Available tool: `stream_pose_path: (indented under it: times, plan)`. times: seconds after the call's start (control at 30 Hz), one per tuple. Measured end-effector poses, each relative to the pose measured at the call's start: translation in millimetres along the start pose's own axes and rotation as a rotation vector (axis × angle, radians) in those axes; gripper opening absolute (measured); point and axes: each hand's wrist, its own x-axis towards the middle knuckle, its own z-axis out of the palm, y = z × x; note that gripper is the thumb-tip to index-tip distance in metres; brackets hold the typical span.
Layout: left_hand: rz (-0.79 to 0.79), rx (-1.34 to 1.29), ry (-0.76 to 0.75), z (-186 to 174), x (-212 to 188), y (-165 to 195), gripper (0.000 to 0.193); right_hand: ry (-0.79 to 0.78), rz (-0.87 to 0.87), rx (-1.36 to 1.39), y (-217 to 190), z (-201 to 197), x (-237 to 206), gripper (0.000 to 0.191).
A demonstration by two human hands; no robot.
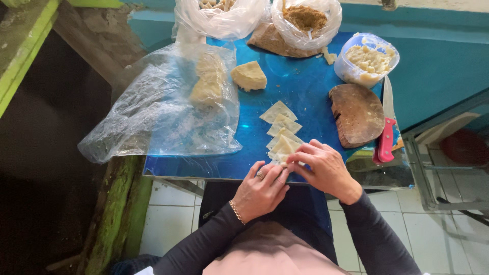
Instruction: The person sits at a small blue table and folds small square dough pieces, placing a spoonful of filling from a plastic container onto a dough square and pinching the dough closed around it, setting the folded pastries in a row on the table. They repeat this for successive dough squares, occasionally reaching into a bag of filling.
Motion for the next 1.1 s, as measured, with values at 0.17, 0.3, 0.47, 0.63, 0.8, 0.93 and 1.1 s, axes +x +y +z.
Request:
stream_pose_path:
  times: [0.17,0.3,0.47,0.63,0.8,0.93,1.1]
  plan:
    - [-0.071,0.010,0.014,2.8,-0.1,5.8,0.041,-0.071,-0.014,0.035,7.7,-4.4,8.7,0.008]
    - [-0.083,0.000,0.013,1.7,-0.4,6.4,0.041,-0.048,-0.024,-0.001,10.0,-3.1,13.5,0.008]
    - [-0.096,-0.018,0.005,1.0,1.1,5.5,0.041,-0.003,-0.050,-0.048,3.6,-1.3,10.0,0.009]
    - [-0.101,-0.024,0.007,-0.7,2.9,5.2,0.041,-0.009,-0.108,-0.023,1.7,-4.5,6.0,0.012]
    - [-0.102,-0.032,-0.004,-2.8,3.1,5.4,0.039,0.028,-0.115,-0.018,7.9,-2.6,11.9,0.014]
    - [-0.104,-0.038,0.006,-3.0,2.7,5.5,0.041,0.042,-0.097,-0.011,8.0,-0.1,13.0,0.016]
    - [-0.106,-0.044,-0.010,-4.0,2.9,4.8,0.039,0.052,-0.111,-0.074,2.1,-1.0,10.2,0.017]
